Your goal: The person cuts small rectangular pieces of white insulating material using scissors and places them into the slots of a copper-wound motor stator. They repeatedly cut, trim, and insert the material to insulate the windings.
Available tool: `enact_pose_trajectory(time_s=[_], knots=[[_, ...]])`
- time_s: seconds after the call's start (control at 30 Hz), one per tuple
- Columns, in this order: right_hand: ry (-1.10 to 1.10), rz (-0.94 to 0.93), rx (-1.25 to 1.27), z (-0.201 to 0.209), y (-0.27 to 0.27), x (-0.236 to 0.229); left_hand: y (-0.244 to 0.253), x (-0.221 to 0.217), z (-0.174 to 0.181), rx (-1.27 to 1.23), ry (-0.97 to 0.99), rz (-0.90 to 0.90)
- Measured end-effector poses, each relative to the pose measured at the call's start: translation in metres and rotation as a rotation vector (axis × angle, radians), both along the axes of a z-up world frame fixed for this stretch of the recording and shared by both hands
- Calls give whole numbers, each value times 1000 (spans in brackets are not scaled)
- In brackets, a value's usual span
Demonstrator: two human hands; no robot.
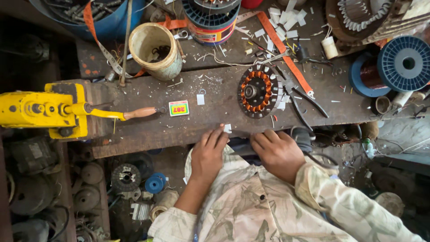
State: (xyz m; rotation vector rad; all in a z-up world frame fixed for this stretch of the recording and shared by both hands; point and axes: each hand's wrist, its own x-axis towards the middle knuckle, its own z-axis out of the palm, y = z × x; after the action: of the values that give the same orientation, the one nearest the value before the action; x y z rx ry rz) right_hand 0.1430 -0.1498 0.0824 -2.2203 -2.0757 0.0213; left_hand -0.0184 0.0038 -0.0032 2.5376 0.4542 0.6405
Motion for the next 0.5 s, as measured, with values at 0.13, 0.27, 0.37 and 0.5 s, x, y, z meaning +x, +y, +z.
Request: enact_pose_trajectory(time_s=[0.13,0.27,0.37,0.5], knots=[[-11,31,-19,3,12,-1,-7,-9,-14,179,-31,18],[8,76,-38,4,14,0,-10,-13,-32,170,-49,-24],[26,81,-62,4,16,4,-10,-12,-35,125,-39,-19],[16,64,-86,4,17,1,-9,-12,-30,38,-19,-2]])
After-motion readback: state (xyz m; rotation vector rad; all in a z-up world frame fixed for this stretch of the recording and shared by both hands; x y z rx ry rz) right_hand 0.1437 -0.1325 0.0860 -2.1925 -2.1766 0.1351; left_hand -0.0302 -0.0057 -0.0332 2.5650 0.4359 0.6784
